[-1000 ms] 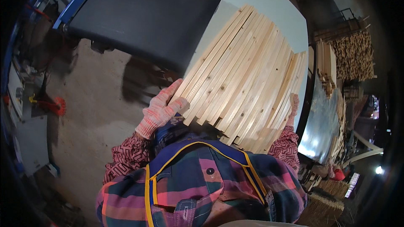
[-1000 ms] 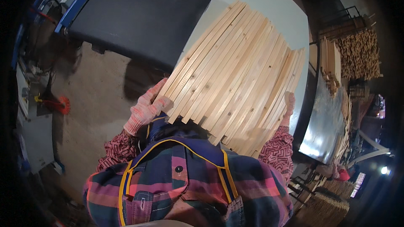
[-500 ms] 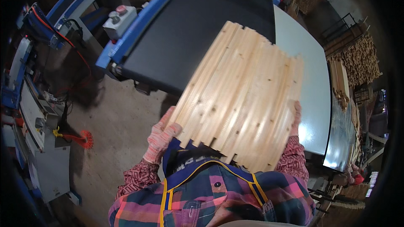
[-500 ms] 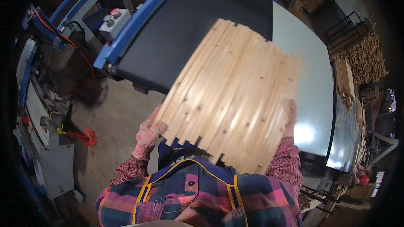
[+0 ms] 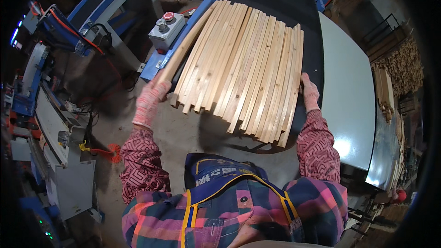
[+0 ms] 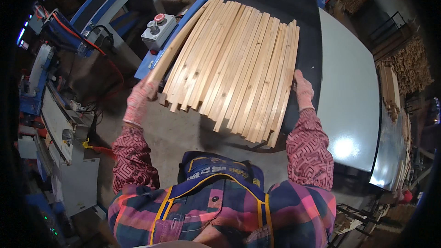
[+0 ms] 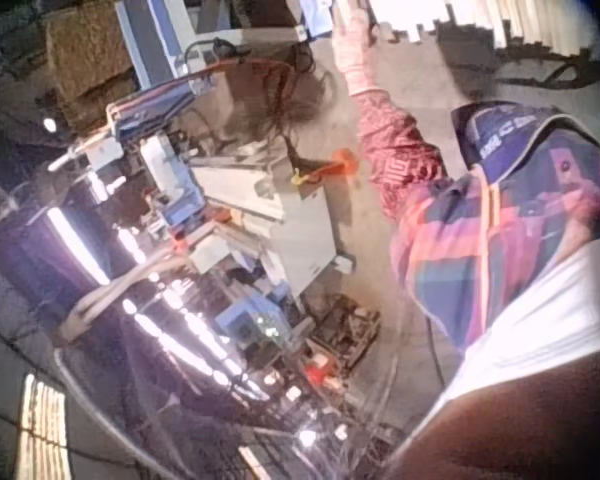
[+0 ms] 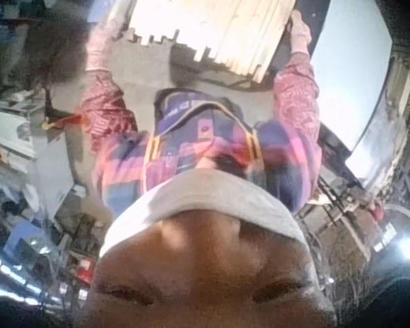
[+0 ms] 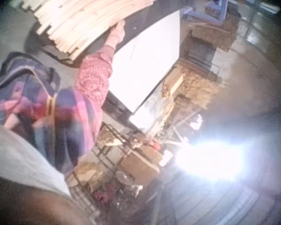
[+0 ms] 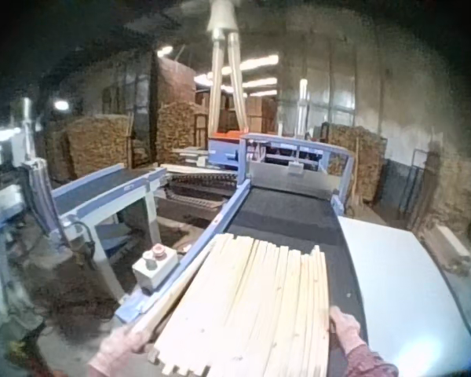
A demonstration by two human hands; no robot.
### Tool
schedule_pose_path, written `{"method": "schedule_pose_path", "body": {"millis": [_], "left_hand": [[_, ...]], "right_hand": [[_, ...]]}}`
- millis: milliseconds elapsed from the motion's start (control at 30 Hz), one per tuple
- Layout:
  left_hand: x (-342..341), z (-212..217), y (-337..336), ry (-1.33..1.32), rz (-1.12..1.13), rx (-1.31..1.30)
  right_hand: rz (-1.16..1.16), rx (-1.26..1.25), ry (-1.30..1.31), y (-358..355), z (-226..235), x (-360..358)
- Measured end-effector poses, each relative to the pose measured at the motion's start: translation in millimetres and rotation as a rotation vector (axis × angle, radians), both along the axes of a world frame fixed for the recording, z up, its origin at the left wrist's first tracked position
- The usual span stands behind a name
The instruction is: The person picks up bundles of thin wooden planks from a metal table and places them onto a conveyor belt. They repeat this process, gathering planks from the table and stacking them on the moving belt.
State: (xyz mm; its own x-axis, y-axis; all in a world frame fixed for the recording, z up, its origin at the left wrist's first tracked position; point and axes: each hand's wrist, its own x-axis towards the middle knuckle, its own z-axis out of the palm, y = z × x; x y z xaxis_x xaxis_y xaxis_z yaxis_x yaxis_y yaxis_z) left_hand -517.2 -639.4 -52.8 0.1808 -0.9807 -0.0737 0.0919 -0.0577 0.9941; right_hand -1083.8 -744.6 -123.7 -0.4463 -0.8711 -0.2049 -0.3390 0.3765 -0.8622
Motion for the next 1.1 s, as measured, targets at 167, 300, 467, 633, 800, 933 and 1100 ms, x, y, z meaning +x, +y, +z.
{"method": "schedule_pose_path", "body": {"millis": [167,300,467,633,800,933,1100], "left_hand": [[29,63,-5,0.04,-0.121,0.051],[27,66,-5,-0.037,-0.051,0.139],[20,57,3,-0.087,-0.01,0.114],[16,41,8,-0.153,0.021,0.123],[5,7,17,-0.035,0.066,0.113],[5,-4,20,0.015,0.05,0.146],[5,-2,18,0.094,0.001,0.187]], "right_hand": [[0.016,-0.264,0.144,35,-33,-2],[0.017,-0.421,0.135,33,-50,4],[0.02,-0.38,0.108,38,-29,12],[-0.015,-0.233,0.091,51,-1,20],[-0.022,-0.224,0.192,47,-6,12],[-0.099,-0.034,0.434,36,-30,0],[-0.031,-0.453,0.265,35,-45,-10]]}}
